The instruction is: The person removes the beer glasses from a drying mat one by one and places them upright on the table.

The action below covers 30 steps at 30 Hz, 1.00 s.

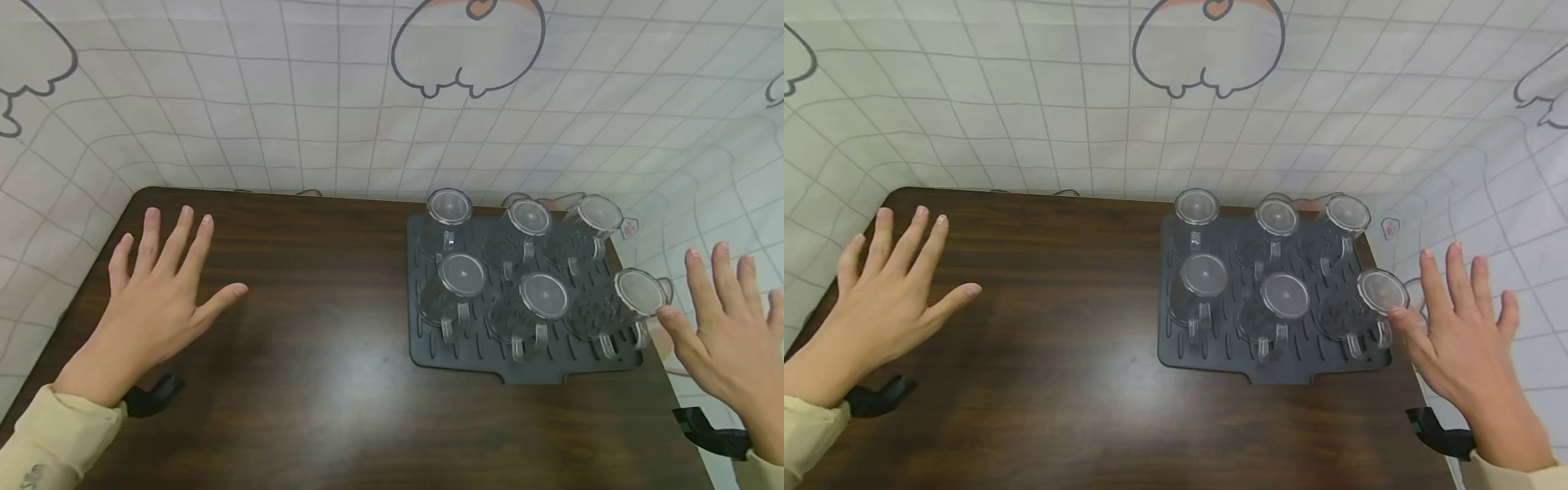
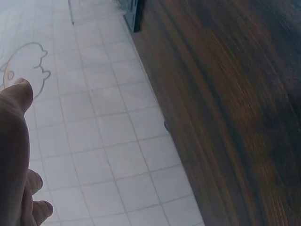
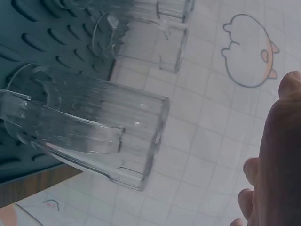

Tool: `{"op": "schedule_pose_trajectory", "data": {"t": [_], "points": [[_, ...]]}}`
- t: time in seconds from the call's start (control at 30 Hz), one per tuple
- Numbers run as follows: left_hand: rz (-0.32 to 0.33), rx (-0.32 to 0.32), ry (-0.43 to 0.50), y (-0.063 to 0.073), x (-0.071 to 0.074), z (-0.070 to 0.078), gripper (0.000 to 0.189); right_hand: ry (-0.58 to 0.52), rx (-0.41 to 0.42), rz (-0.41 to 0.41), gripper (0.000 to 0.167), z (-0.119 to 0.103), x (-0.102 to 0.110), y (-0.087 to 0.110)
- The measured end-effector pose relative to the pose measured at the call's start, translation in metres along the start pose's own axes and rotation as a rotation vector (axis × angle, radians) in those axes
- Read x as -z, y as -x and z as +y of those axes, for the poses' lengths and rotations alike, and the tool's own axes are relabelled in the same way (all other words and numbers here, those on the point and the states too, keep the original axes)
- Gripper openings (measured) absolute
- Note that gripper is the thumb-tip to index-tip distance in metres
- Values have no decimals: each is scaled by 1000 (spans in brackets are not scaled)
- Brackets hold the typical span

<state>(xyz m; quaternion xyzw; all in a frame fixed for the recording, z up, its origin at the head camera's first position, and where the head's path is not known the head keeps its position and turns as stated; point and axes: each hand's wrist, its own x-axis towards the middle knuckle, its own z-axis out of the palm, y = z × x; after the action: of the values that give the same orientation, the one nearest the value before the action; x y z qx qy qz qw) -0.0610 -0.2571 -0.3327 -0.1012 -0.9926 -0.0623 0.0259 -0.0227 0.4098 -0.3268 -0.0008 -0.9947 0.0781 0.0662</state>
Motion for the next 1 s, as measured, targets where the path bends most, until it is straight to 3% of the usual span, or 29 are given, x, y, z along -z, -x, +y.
{"op": "schedule_pose_trajectory", "data": {"t": [0.23,0.5,0.77,1.0], "points": [[28,-63,45,-3,-4,12,99,-5,-12,4,95,5,-6,7],[133,-191,94,-10,-9,30,98,-36,6,26,98,13,-18,20],[228,-315,201,-21,-26,50,96,-41,36,32,105,27,-41,34],[207,-381,207,-28,-40,68,93,-52,53,12,120,42,-63,47]]}}
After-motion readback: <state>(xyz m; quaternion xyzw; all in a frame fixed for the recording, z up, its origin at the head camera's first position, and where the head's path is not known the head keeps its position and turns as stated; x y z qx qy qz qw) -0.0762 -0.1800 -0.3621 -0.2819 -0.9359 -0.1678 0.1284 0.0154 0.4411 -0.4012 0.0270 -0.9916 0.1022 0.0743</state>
